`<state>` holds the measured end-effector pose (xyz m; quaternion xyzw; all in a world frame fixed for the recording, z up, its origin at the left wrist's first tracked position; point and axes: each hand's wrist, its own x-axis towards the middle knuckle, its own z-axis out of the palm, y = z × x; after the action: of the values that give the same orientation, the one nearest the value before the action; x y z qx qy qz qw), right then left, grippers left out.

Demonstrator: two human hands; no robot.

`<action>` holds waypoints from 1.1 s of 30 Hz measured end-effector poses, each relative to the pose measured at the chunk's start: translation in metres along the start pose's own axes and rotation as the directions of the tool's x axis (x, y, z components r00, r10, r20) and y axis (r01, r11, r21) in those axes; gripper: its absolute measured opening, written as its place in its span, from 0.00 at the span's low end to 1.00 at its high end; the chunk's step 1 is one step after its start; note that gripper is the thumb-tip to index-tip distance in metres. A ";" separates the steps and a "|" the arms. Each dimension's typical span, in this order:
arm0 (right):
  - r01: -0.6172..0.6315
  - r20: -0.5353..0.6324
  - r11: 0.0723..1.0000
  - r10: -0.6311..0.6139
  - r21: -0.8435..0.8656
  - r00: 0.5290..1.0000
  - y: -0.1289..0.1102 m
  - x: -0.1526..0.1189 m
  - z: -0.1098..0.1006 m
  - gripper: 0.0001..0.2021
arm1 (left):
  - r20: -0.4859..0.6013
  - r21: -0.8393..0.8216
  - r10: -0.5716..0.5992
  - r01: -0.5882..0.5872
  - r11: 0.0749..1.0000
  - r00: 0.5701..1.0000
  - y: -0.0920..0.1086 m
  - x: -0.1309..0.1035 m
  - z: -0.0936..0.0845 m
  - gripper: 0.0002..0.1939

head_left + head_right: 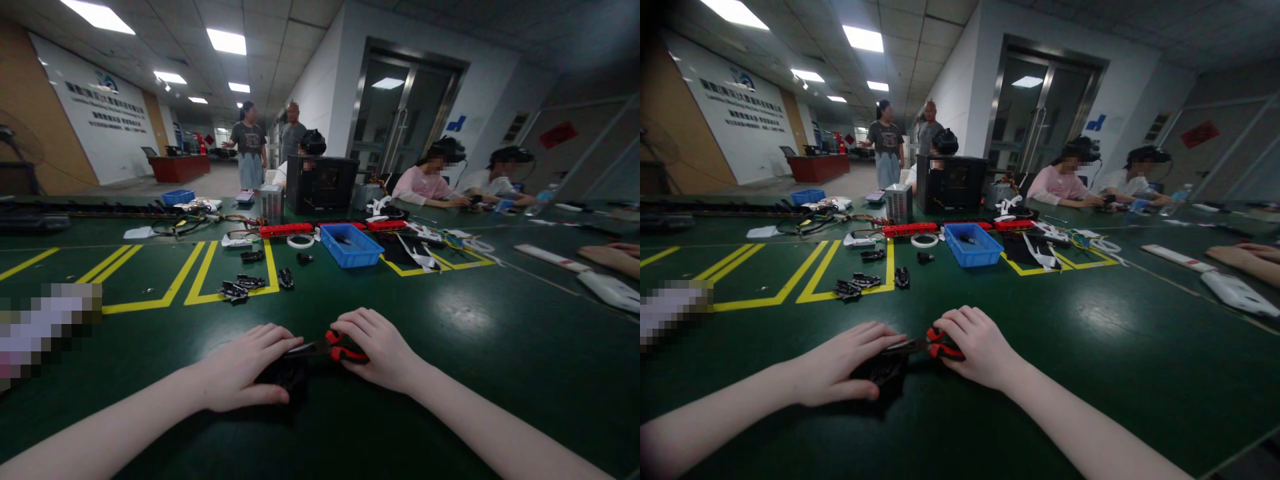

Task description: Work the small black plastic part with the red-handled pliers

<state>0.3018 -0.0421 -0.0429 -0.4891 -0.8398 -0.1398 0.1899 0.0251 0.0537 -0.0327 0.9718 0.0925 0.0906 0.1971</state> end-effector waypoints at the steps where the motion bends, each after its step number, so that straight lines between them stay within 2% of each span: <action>1: 0.002 -0.004 1.000 -0.002 -0.004 1.000 0.000 0.000 -0.001 0.22 | 0.000 -0.002 0.004 -0.004 1.000 1.000 0.000 0.000 0.000 0.35; 9: 0.052 -0.032 0.998 -0.053 -0.036 0.998 0.002 0.000 -0.002 0.19 | -0.002 -0.014 0.001 -0.001 1.000 1.000 -0.005 0.002 0.002 0.34; 13: 0.077 -0.093 0.996 -0.081 -0.047 0.992 0.001 0.001 -0.002 0.19 | 0.012 -0.004 0.011 -0.010 1.000 1.000 -0.006 0.002 0.003 0.34; 18: 0.036 -0.147 0.998 -0.042 -0.045 0.988 0.001 0.003 -0.003 0.20 | 0.016 0.047 0.014 -0.015 0.999 1.000 -0.002 0.001 -0.001 0.34; 23: -0.035 -0.042 0.999 0.036 0.012 0.998 0.000 0.003 -0.003 0.21 | 0.018 0.069 0.032 -0.033 0.997 0.999 -0.001 0.001 -0.002 0.35; 26: -0.039 0.024 0.999 0.038 0.009 0.999 -0.002 0.003 -0.001 0.20 | 0.017 0.068 0.032 -0.033 0.997 0.999 -0.002 0.002 -0.001 0.35; 29: -0.019 0.037 1.000 0.019 0.002 0.999 -0.004 0.003 -0.001 0.17 | 0.003 0.067 0.044 -0.044 0.997 0.999 -0.004 0.001 0.001 0.36; 33: 0.008 0.038 1.000 -0.008 -0.010 0.999 -0.006 0.005 -0.002 0.25 | -0.021 0.046 0.017 -0.016 0.999 1.000 -0.008 -0.001 0.003 0.39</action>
<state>0.2948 -0.0415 -0.0393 -0.4892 -0.8445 -0.1355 0.1705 0.0236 0.0594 -0.0390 0.9758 0.0889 0.1006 0.1728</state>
